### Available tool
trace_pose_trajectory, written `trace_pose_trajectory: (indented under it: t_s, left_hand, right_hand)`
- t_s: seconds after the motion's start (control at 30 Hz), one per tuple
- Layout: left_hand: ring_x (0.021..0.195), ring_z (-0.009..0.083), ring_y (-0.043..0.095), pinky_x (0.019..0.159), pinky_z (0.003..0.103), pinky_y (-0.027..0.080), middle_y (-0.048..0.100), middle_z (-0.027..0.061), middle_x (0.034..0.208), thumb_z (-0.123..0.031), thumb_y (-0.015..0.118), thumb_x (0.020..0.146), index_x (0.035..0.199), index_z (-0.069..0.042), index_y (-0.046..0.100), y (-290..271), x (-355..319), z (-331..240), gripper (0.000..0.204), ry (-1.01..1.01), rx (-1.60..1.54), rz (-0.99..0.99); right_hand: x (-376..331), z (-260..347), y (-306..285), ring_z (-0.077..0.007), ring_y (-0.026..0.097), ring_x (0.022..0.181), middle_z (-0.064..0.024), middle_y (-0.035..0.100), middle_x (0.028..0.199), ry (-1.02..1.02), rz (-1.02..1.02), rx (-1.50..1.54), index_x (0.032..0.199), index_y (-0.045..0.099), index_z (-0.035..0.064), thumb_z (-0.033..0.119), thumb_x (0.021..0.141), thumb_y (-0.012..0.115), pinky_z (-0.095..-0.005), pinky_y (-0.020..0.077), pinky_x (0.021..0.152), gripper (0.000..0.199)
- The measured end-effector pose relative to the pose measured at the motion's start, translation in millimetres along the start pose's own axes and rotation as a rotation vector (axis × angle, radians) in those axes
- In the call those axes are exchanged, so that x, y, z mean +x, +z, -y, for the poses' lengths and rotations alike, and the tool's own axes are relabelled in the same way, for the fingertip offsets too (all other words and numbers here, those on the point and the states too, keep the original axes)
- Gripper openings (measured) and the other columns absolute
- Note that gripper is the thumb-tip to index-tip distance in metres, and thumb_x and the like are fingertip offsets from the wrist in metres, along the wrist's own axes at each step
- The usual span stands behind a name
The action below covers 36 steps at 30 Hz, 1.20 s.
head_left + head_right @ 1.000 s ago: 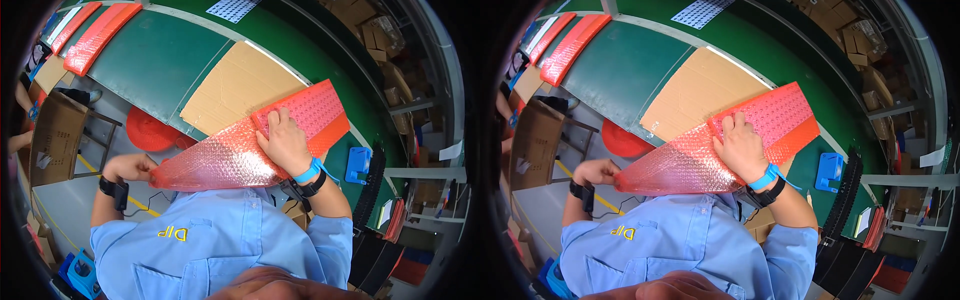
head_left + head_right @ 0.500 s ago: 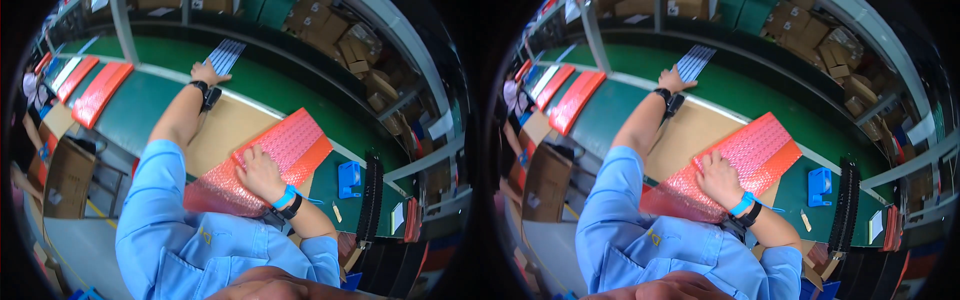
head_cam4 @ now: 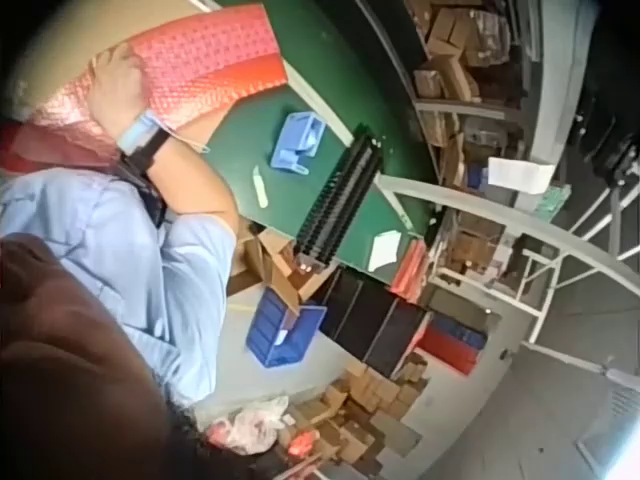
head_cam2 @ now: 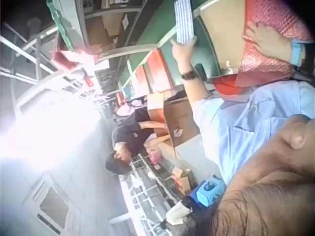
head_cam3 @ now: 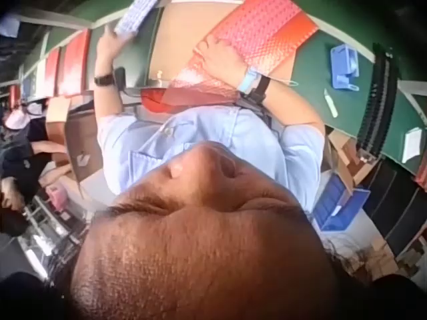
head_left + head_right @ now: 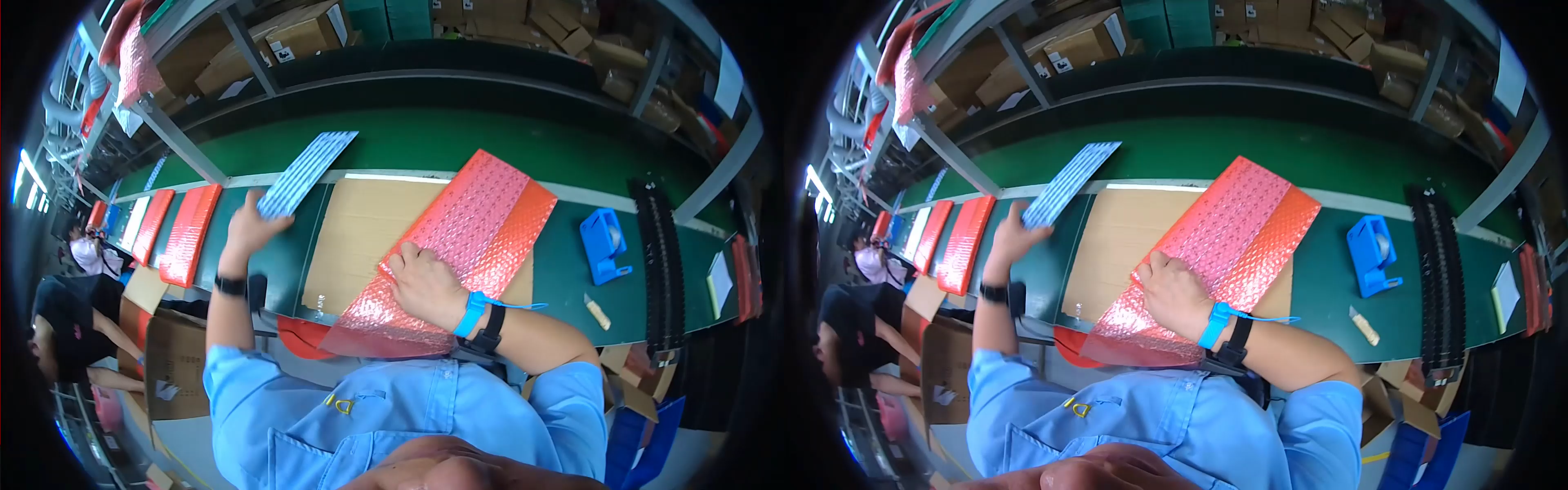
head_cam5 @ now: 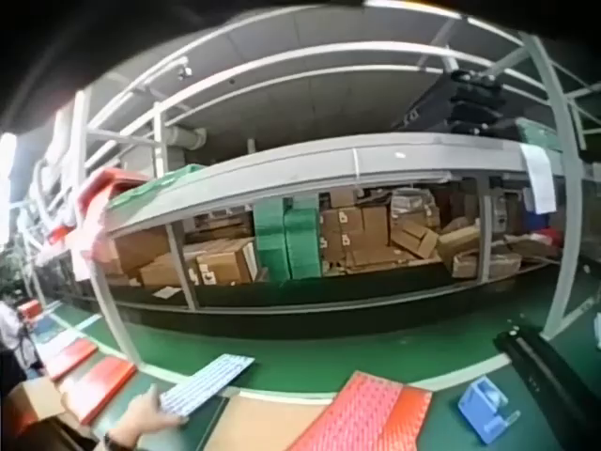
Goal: The person wraps circuit boards in bubble wrap by hand, placing them one at a time onto the wrap, folding it over, and securing the edges with tape. After wrapping each board, the person sets it aside and reaches for the next circuit board to repeat the process.
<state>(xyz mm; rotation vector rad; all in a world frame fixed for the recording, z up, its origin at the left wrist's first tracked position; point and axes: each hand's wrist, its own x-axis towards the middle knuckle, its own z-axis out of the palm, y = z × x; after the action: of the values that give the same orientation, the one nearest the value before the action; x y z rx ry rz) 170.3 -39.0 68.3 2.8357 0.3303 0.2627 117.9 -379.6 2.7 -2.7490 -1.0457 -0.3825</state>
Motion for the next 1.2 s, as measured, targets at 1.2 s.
trace_pose_trajectory:
  t_s: [1.2]
  left_hand:
    - [0.088, 0.013, 0.063, 0.077, 0.026, 0.051, 0.066, 0.0064, 0.098, -0.01, 0.081, 0.081, 0.108, 0.001, 0.06, 92.3, -148.2, -90.1, 0.036, 0.329, -1.187, 0.442]
  right_hand:
    - [2.3, -127.6, -173.5, -0.0165, 0.066, 0.088, -0.0051, 0.068, 0.094, 0.459, -0.577, 0.555, 0.108, 0.065, 0.0037, 0.045, 0.095, 0.063, -0.0282, 0.0508, 0.079, 0.043]
